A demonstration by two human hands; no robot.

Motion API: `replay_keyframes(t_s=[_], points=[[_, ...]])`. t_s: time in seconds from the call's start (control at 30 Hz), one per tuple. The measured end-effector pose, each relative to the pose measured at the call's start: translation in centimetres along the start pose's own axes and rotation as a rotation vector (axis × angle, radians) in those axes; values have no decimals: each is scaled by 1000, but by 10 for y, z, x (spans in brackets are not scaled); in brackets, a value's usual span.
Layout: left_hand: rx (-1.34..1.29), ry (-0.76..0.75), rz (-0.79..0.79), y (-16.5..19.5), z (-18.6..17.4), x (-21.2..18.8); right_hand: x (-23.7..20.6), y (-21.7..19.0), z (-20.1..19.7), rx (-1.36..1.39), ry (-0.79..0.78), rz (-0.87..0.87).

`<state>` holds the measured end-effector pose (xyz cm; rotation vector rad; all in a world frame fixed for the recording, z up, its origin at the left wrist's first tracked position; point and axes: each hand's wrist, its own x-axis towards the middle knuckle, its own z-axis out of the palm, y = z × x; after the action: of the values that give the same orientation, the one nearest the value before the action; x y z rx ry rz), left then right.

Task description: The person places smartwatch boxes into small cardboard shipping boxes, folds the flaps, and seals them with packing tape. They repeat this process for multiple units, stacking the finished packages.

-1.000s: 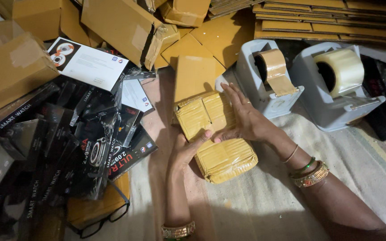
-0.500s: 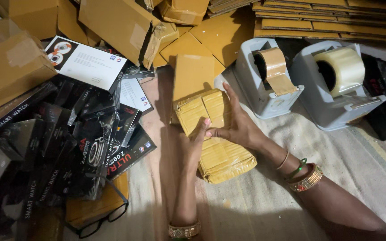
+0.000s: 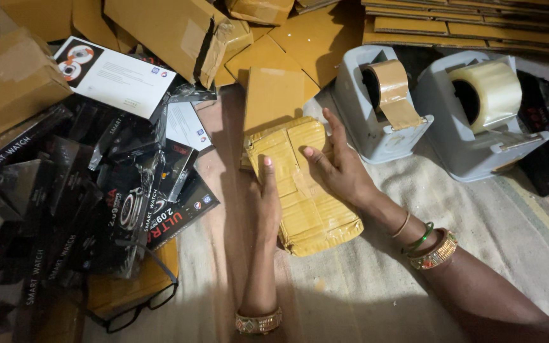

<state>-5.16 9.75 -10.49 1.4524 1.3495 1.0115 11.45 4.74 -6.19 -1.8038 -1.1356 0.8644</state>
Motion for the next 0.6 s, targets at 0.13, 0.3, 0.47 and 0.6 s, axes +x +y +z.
replay_keyframes(t_s=[0.13,0.3,0.47,0.6], points=[[83,25,36,7,-3,-1,-2,0,-3,21,-78,-164],[-106,11,145,9,-1,-3,12,7,-21,-78,-270,-581],[-146,-38,-12,12,-2,-4,20,19,-31,201,-469,-389],[-393,28,-81,9,0,2,18,17,-19,271,-416,-244]])
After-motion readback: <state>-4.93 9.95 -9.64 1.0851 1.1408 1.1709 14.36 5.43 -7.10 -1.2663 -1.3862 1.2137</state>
